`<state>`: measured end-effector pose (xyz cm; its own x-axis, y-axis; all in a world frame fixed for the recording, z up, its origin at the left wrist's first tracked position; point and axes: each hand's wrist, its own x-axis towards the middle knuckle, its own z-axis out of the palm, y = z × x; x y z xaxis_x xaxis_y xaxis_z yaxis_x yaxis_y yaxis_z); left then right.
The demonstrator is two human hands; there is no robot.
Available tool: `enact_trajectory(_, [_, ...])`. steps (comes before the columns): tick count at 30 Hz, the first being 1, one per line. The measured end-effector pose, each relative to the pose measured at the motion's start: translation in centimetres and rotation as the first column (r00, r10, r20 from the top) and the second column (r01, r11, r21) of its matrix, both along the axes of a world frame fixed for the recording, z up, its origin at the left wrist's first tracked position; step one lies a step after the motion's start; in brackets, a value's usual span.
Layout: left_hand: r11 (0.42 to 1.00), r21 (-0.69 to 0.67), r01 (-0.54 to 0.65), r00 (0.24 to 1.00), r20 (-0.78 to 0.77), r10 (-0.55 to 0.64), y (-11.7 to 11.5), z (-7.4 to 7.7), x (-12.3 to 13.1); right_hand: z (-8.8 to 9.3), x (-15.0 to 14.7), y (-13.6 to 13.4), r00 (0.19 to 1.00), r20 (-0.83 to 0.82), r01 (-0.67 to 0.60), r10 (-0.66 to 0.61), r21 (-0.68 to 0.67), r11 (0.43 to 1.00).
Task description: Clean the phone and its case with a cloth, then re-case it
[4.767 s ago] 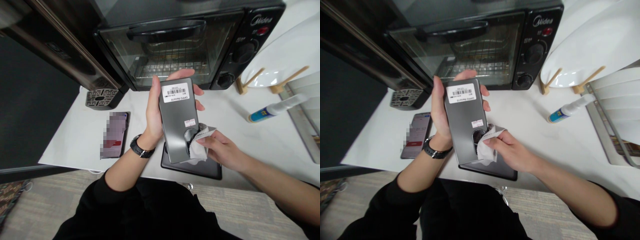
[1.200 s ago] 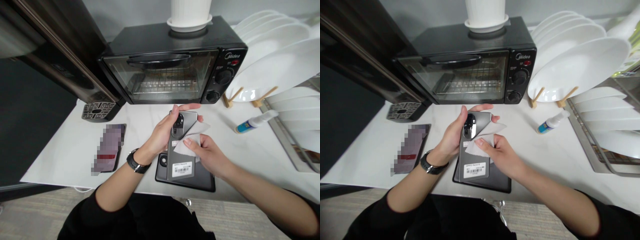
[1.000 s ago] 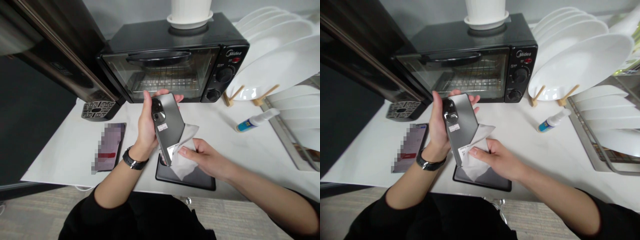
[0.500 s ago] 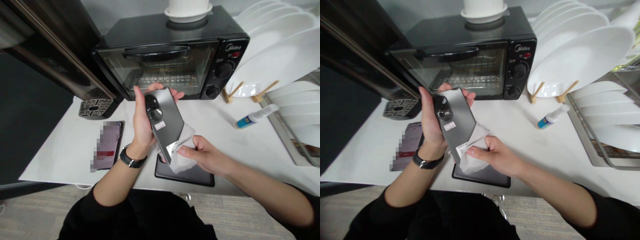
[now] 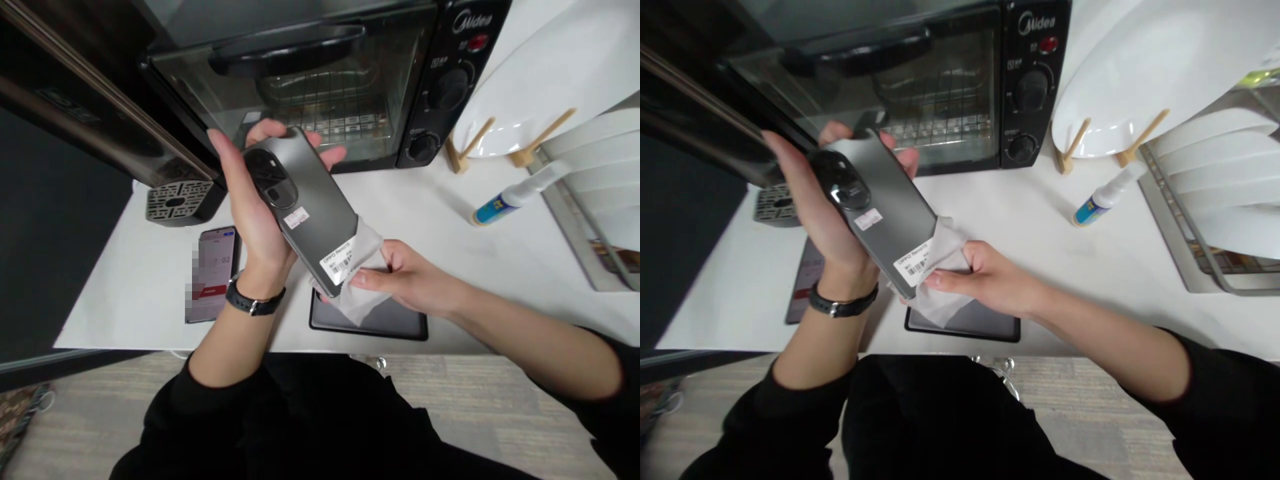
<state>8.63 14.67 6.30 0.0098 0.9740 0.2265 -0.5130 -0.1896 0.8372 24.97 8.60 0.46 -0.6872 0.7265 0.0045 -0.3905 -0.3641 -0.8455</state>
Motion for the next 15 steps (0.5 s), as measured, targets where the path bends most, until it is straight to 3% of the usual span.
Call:
enact_trajectory(6, [1.000, 0.005, 0.025, 0.993, -0.119, -0.025, -2.8, -0.3, 2.4, 0.3, 0.4, 0.5, 0.973, -0.007, 0.230, -0.231, -0.062, 0.971])
enact_trajectory(8, [0.999, 0.040, -0.012, 0.991, -0.132, 0.017, -2.9, 0.4, 2.3, 0.6, 0.3, 0.5, 0.981, -0.009, 0.191, -0.192, -0.041, 0.981])
enact_trajectory(11, [0.975, 0.149, -0.166, 0.976, -0.119, 0.185, -2.5, 1.7, 1.7, 0.6, 0.4, 0.4, 0.999, -0.004, 0.050, -0.049, 0.015, 0.999])
enact_trajectory(13, [0.962, 0.151, -0.227, 0.967, -0.086, 0.241, -2.8, 2.0, 1.7, 0.4, 0.6, 0.4, 1.000, -0.006, -0.006, 0.007, 0.051, 0.999])
enact_trajectory(15, [0.968, 0.095, -0.234, 0.969, -0.059, 0.240, -3.7, 1.7, 2.2, 0.0, 0.7, 0.4, 1.000, -0.011, 0.015, -0.015, 0.070, 0.997])
